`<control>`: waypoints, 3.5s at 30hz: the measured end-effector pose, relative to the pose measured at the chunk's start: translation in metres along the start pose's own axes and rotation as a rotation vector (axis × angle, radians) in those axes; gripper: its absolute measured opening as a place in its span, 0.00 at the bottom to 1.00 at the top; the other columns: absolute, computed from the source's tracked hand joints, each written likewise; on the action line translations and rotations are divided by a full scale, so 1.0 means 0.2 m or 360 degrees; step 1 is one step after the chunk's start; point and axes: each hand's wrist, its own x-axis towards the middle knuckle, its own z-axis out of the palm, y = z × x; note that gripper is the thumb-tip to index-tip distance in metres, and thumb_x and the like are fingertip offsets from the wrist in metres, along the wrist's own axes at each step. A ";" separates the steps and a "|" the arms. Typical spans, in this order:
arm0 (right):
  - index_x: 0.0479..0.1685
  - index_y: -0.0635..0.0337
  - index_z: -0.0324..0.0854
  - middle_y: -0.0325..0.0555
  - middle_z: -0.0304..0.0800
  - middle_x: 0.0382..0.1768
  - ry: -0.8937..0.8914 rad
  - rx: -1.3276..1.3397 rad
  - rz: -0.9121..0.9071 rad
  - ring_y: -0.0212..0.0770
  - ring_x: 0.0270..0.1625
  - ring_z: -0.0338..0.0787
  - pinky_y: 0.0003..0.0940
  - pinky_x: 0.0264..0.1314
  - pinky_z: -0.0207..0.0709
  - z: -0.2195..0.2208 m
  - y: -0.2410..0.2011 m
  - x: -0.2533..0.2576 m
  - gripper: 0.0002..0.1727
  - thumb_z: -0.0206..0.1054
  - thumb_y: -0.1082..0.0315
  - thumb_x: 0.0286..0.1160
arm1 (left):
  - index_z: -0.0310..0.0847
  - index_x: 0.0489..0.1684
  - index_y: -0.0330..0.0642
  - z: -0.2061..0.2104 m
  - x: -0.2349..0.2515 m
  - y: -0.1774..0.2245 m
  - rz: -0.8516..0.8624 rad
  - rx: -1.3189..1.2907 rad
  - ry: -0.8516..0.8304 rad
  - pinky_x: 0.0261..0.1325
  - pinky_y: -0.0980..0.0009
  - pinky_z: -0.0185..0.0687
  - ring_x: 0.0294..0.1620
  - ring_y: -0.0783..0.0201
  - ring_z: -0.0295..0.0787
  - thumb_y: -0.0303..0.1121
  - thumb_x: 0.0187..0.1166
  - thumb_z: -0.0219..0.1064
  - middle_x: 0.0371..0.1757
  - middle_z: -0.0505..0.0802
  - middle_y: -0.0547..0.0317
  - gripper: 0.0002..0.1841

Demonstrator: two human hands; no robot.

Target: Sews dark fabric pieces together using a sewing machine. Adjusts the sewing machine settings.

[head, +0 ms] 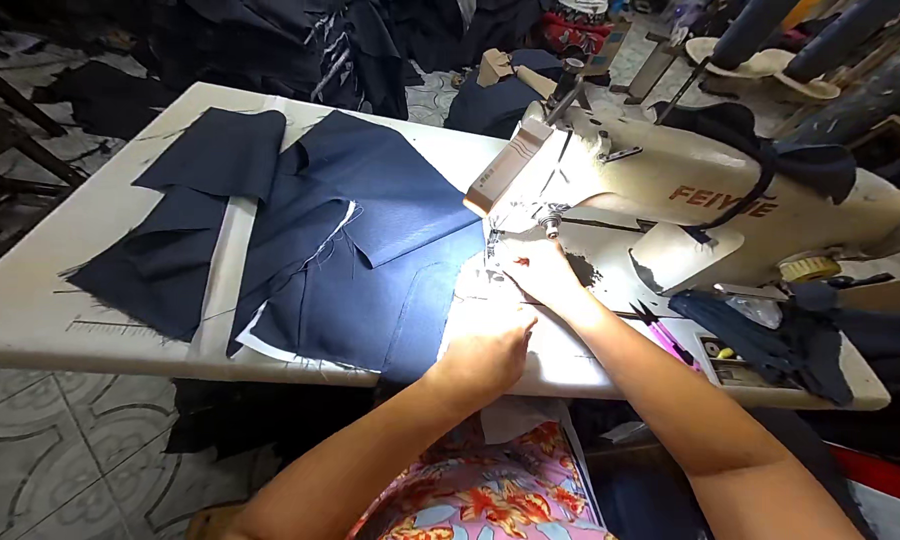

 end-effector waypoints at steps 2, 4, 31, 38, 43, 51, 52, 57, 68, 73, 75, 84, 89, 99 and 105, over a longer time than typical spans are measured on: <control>0.28 0.72 0.88 0.62 0.90 0.30 -0.0035 -0.0058 -0.0067 0.60 0.41 0.92 0.59 0.49 0.82 0.01 0.01 -0.05 0.15 0.69 0.68 0.78 | 0.95 0.41 0.38 -0.11 -0.01 0.00 0.0000 0.0104 0.0001 0.46 0.49 0.87 0.41 0.49 0.94 0.26 0.77 0.66 0.36 0.95 0.48 0.09; 0.32 0.69 0.91 0.61 0.92 0.34 -0.0073 -0.0100 -0.0142 0.61 0.46 0.93 0.61 0.54 0.82 0.01 -0.01 -0.10 0.11 0.69 0.71 0.77 | 0.94 0.44 0.39 -0.18 0.03 -0.07 0.0080 0.0271 -0.0024 0.44 0.49 0.86 0.42 0.47 0.93 0.23 0.74 0.65 0.38 0.95 0.47 0.11; 0.61 0.68 0.87 0.65 0.88 0.62 0.0111 -0.0069 -0.0189 0.64 0.69 0.85 0.62 0.75 0.73 0.05 -0.11 -0.31 0.16 0.63 0.71 0.79 | 0.92 0.39 0.35 -0.42 -0.19 -0.39 -0.0193 0.0321 -0.0107 0.56 0.54 0.86 0.50 0.51 0.90 0.30 0.74 0.71 0.44 0.92 0.46 0.08; 0.65 0.66 0.86 0.63 0.88 0.63 0.0109 -0.0084 -0.0147 0.64 0.70 0.85 0.63 0.75 0.74 0.08 -0.09 -0.30 0.18 0.60 0.70 0.84 | 0.80 0.78 0.47 -0.35 -0.20 -0.48 -0.0020 0.0312 -0.0438 0.87 0.31 0.48 0.93 0.47 0.59 0.53 0.86 0.56 0.89 0.72 0.52 0.29; 0.74 0.65 0.80 0.64 0.84 0.71 0.0062 -0.0124 0.0016 0.64 0.78 0.80 0.64 0.79 0.70 0.02 -0.02 -0.20 0.21 0.59 0.70 0.86 | 0.65 0.90 0.49 -0.31 -0.12 -0.38 -0.0228 0.0379 -0.0829 0.89 0.28 0.31 0.97 0.47 0.43 0.50 0.91 0.50 0.94 0.64 0.58 0.30; 0.83 0.60 0.73 0.62 0.77 0.79 -0.0248 -0.0186 -0.0070 0.66 0.87 0.68 0.68 0.81 0.63 -0.03 0.14 0.00 0.25 0.58 0.72 0.86 | 0.62 0.92 0.52 -0.11 -0.05 -0.30 -0.0296 0.0397 -0.0848 0.86 0.22 0.29 0.97 0.45 0.42 0.58 0.91 0.45 0.94 0.63 0.58 0.34; 0.83 0.61 0.72 0.63 0.77 0.79 -0.0320 -0.0195 -0.0074 0.67 0.86 0.68 0.70 0.82 0.61 -0.05 0.12 0.02 0.26 0.58 0.72 0.87 | 0.61 0.93 0.51 -0.11 -0.03 -0.29 -0.0320 0.0381 -0.0872 0.86 0.22 0.29 0.98 0.45 0.41 0.57 0.91 0.46 0.95 0.62 0.58 0.33; 0.85 0.55 0.72 0.56 0.76 0.81 -0.0672 -0.0371 0.0090 0.62 0.92 0.58 0.72 0.89 0.45 -0.08 0.10 0.11 0.26 0.59 0.65 0.88 | 0.61 0.92 0.51 -0.06 0.04 -0.27 -0.0380 0.0360 -0.0871 0.86 0.22 0.28 0.97 0.45 0.41 0.55 0.92 0.47 0.94 0.63 0.57 0.33; 0.55 0.70 0.89 0.64 0.92 0.56 -0.0067 0.0400 0.0418 0.58 0.63 0.90 0.54 0.71 0.77 0.02 0.04 0.12 0.13 0.70 0.70 0.79 | 0.59 0.94 0.52 -0.03 0.07 -0.26 -0.0458 0.0418 -0.0879 0.86 0.23 0.26 0.98 0.45 0.38 0.56 0.92 0.45 0.96 0.60 0.60 0.33; 0.50 0.67 0.89 0.62 0.89 0.56 -0.0011 0.0414 0.0434 0.58 0.64 0.87 0.57 0.71 0.75 0.14 0.12 0.19 0.10 0.69 0.69 0.79 | 0.60 0.93 0.52 -0.03 0.07 -0.26 -0.0456 0.0401 -0.0850 0.86 0.22 0.26 0.98 0.45 0.39 0.56 0.92 0.46 0.95 0.61 0.59 0.33; 0.52 0.70 0.88 0.65 0.89 0.56 0.0036 0.0420 0.0310 0.60 0.64 0.87 0.57 0.71 0.76 0.15 0.15 0.20 0.12 0.68 0.70 0.79 | 0.60 0.93 0.52 -0.03 0.07 -0.26 -0.0463 0.0407 -0.0855 0.86 0.23 0.28 0.98 0.45 0.39 0.56 0.92 0.46 0.95 0.61 0.59 0.33; 0.50 0.65 0.93 0.64 0.91 0.58 0.0036 0.0319 0.0026 0.60 0.67 0.87 0.56 0.75 0.75 0.13 0.20 0.20 0.11 0.70 0.68 0.78 | 0.58 0.94 0.51 -0.01 0.08 -0.28 -0.0438 0.0449 -0.0817 0.85 0.22 0.28 0.97 0.44 0.40 0.56 0.92 0.45 0.95 0.61 0.59 0.33; 0.49 0.65 0.93 0.63 0.91 0.58 0.0001 0.0320 0.0051 0.59 0.67 0.88 0.56 0.74 0.75 0.12 0.20 0.20 0.12 0.70 0.66 0.79 | 0.60 0.93 0.52 -0.01 0.08 -0.29 -0.0409 0.0466 -0.0800 0.85 0.21 0.30 0.97 0.43 0.42 0.56 0.92 0.46 0.94 0.63 0.58 0.33; 0.53 0.67 0.92 0.63 0.90 0.61 -0.0036 0.0254 0.0065 0.59 0.69 0.87 0.57 0.76 0.74 0.12 0.20 0.20 0.13 0.68 0.67 0.80 | 0.57 0.94 0.53 0.00 0.10 -0.32 -0.0431 0.0436 -0.0820 0.85 0.22 0.29 0.97 0.44 0.40 0.57 0.92 0.44 0.96 0.60 0.60 0.33; 0.64 0.62 0.88 0.64 0.87 0.66 -0.0264 0.0104 0.0168 0.65 0.74 0.82 0.65 0.76 0.70 0.04 0.15 0.19 0.18 0.59 0.63 0.89 | 0.66 0.89 0.47 -0.05 0.07 -0.32 -0.0281 0.0365 -0.0774 0.84 0.21 0.33 0.96 0.39 0.45 0.53 0.91 0.51 0.94 0.63 0.53 0.31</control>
